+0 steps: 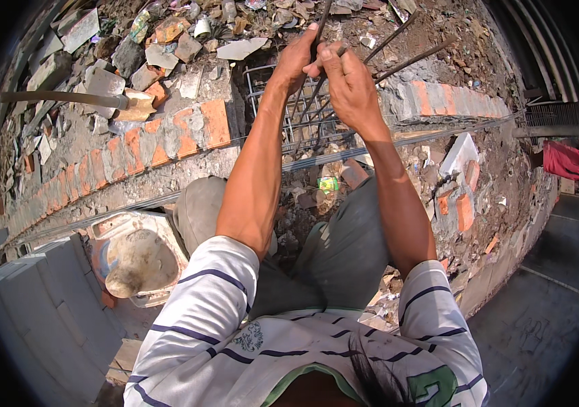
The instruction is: The person bends and positions metal rods by hand and with a simple lever tool to construct a rebar cage for concrete, working alongside another worker on a construction site.
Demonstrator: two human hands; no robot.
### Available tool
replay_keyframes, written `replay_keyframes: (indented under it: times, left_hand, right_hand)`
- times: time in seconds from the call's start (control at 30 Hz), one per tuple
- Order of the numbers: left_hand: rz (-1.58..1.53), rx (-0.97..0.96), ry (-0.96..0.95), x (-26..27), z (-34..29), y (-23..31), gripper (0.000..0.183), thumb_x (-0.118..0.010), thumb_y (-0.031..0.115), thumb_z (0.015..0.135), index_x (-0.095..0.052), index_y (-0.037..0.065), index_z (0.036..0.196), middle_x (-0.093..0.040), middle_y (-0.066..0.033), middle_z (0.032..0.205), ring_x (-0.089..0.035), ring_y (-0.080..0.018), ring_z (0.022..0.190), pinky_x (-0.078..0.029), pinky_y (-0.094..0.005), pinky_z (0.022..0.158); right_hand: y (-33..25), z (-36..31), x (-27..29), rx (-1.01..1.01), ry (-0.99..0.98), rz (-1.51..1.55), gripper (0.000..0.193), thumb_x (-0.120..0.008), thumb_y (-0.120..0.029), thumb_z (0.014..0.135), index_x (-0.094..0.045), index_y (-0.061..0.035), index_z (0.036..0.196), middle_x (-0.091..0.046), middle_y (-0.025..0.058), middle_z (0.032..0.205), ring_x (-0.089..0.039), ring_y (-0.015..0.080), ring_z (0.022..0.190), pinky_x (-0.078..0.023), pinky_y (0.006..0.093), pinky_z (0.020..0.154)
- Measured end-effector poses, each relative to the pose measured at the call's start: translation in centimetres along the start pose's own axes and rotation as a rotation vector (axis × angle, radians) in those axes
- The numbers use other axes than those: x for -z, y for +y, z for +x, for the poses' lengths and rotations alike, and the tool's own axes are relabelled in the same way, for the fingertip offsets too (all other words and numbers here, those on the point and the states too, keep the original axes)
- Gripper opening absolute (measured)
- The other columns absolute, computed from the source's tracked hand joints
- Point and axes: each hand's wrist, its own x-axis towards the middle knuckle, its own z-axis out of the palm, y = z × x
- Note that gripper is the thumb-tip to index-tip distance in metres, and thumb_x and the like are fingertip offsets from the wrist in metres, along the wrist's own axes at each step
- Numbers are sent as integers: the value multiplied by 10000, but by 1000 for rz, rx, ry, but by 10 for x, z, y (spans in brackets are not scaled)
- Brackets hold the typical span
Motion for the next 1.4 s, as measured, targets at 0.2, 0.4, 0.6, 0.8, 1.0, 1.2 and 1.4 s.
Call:
replay_keyframes:
  times: [0.2, 0.4, 0.6, 0.8, 1.0, 1.2, 1.4]
  left_hand:
    - [382, -59, 83, 20, -11, -19, 400, -581, 151, 798, -581, 26, 1179, -645, -91, 1027, -594, -205, 945, -475, -331, 852]
    - [910, 110, -251, 35, -21, -46, 871, -751, 204, 684, -334, 73, 1437, -465, -191, 1388, -445, -328, 1292, -362, -398, 1082]
    - [858, -13, -283, 42, 3, -90, 901, -758, 132, 672, -295, 31, 1438, -444, -198, 1409, -410, -336, 1331, -351, -386, 1108]
    - [912, -29, -206, 48, 12, -116, 774, -638, 58, 700, -276, -32, 1378, -529, -282, 1243, -545, -380, 1182, -440, -388, 978]
    - [852, -167, -224, 46, 9, -122, 765, -613, 82, 726, -251, -74, 1382, -501, -300, 1271, -506, -383, 1218, -420, -382, 998]
    - [793, -76, -41, 25, -22, -95, 743, -591, 63, 724, -270, -66, 1382, -510, -286, 1272, -511, -389, 1210, -422, -388, 990]
    - [845, -98, 120, 18, -27, -104, 744, -689, 133, 714, -334, -58, 1339, -555, -293, 1202, -569, -409, 1105, -447, -425, 945]
  right_hand:
    - [4, 1, 9, 122, 106, -254, 369, -452, -328, 1012, -555, 5, 887, -570, 150, 689, -550, 361, 642, -437, 425, 619]
    - [7, 2, 4, -197, -101, -73, 515, -433, -487, 989, -605, -2, 963, -653, 129, 821, -647, 265, 759, -518, 382, 678]
    - [13, 3, 0, -129, -105, 50, 551, -450, -518, 972, -589, 12, 920, -678, 154, 801, -650, 288, 712, -483, 402, 645]
    - [9, 2, 8, -236, -32, -23, 586, -641, -522, 861, -603, 9, 1106, -678, 193, 1028, -679, 296, 926, -523, 408, 773]
    - [-14, 0, 0, -160, -21, -77, 636, -653, -481, 876, -501, -34, 1302, -637, 189, 1151, -668, 294, 966, -517, 397, 809]
    - [-14, 6, 19, -430, -187, 407, 806, -695, -318, 877, -254, 7, 1468, -423, 237, 1418, -520, 296, 1218, -468, 394, 972]
    - [-5, 9, 20, -368, -143, 310, 780, -697, -325, 868, -304, 32, 1440, -434, 245, 1411, -509, 292, 1233, -463, 393, 983]
